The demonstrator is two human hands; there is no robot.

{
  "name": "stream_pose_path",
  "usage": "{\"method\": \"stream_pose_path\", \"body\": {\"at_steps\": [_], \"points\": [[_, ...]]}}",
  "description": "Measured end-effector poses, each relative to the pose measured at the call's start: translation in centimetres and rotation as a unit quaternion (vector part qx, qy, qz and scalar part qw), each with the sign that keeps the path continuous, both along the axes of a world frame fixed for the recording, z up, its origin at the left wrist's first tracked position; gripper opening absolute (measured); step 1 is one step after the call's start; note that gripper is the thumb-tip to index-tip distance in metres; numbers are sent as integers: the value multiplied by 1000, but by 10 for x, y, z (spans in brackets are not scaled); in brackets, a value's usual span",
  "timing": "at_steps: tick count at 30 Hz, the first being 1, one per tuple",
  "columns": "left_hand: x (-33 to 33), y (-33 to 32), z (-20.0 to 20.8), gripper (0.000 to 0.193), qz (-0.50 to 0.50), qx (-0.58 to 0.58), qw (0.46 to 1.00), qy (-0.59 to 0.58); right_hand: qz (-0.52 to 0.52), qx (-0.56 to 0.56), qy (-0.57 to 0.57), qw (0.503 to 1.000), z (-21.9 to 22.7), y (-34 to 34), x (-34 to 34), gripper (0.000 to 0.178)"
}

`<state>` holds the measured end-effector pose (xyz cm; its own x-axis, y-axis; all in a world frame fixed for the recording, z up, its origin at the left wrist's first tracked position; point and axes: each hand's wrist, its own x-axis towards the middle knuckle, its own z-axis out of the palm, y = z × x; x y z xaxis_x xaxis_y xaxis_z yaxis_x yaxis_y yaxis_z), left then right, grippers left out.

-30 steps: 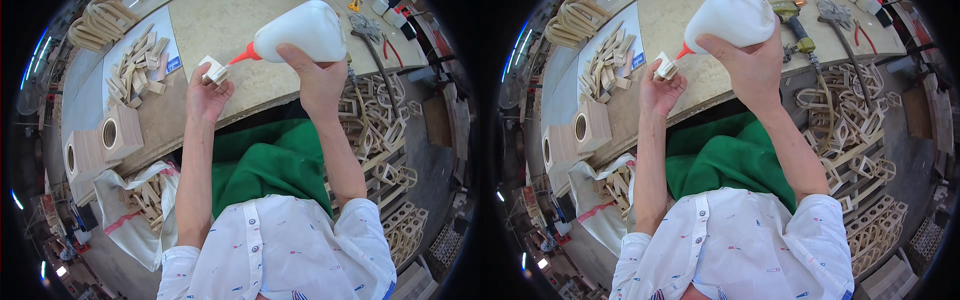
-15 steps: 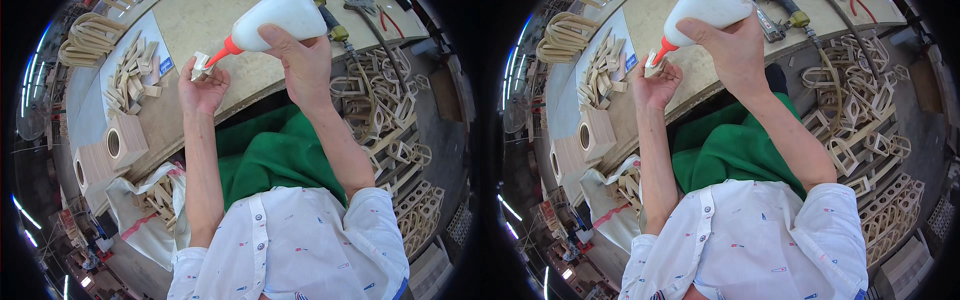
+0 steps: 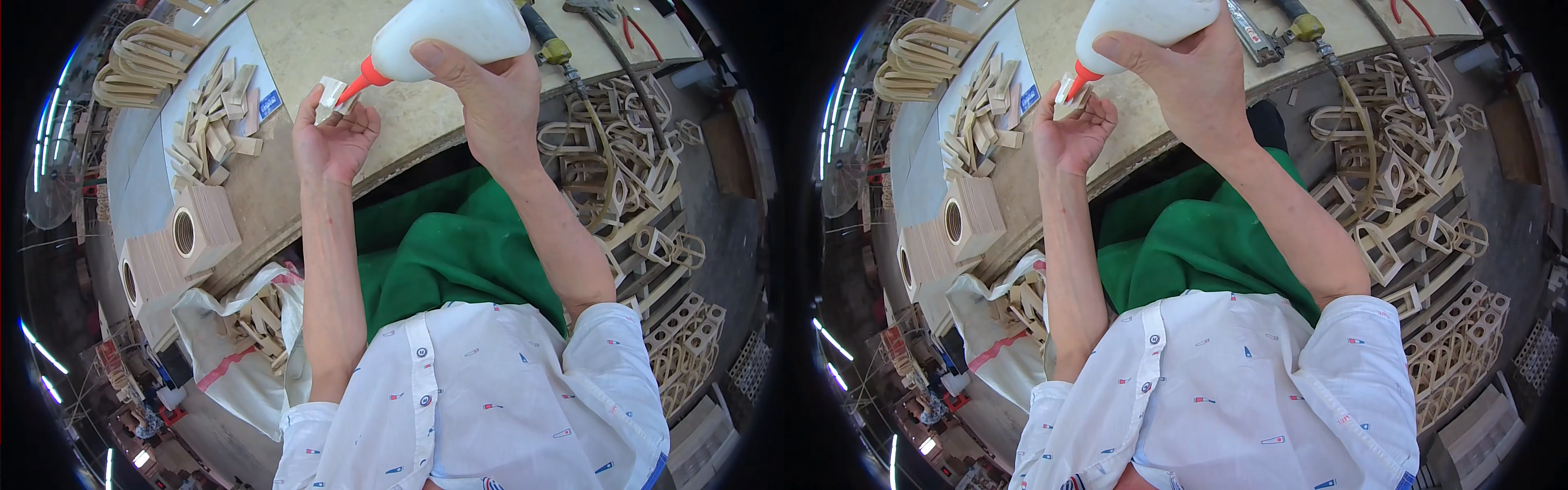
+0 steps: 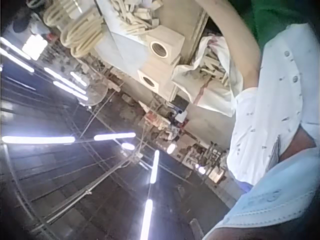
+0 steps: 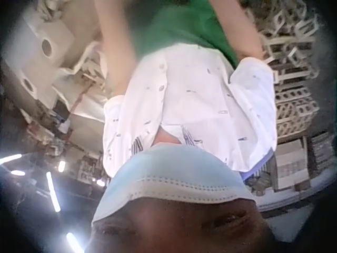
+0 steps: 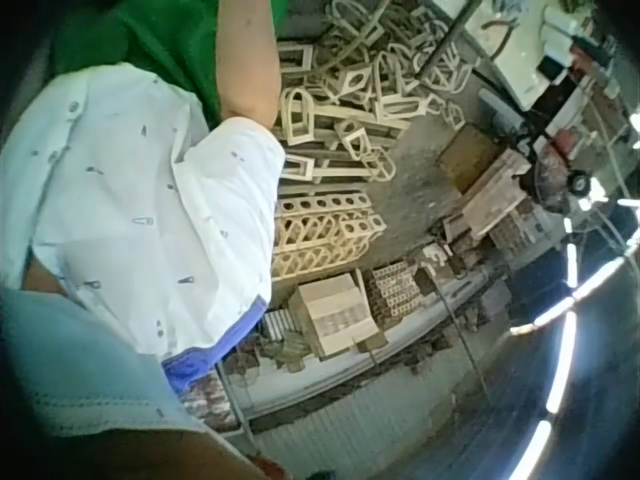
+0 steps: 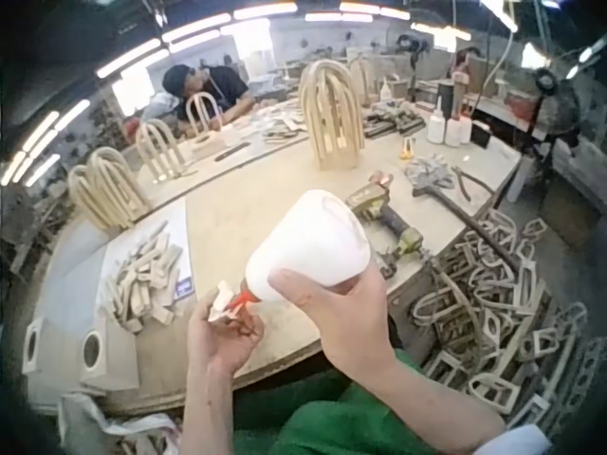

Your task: The person assembles small wooden frames by applying glue to the joints and securing them with a pneumatic nail gun. They handle multiple wooden pieces, aligning them into rectangular shapes and fastening them together. The process involves picking up wood, applying adhesive, and using the nail gun to complete the assembly.

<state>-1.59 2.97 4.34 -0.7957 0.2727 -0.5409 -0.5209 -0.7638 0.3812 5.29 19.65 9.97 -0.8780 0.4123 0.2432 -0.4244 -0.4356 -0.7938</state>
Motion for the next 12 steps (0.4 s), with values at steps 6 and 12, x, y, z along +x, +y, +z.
{"method": "stream_pose_path", "body": {"at_steps": [6, 12], "points": [[1, -4, -2, 45, 5, -12, 1000, 3, -18, 27, -10, 999, -4, 5, -1, 45], [0, -8, -4, 42, 11, -19, 1000, 4, -56, 48, -3, 997, 3, 7, 5, 48]]}}
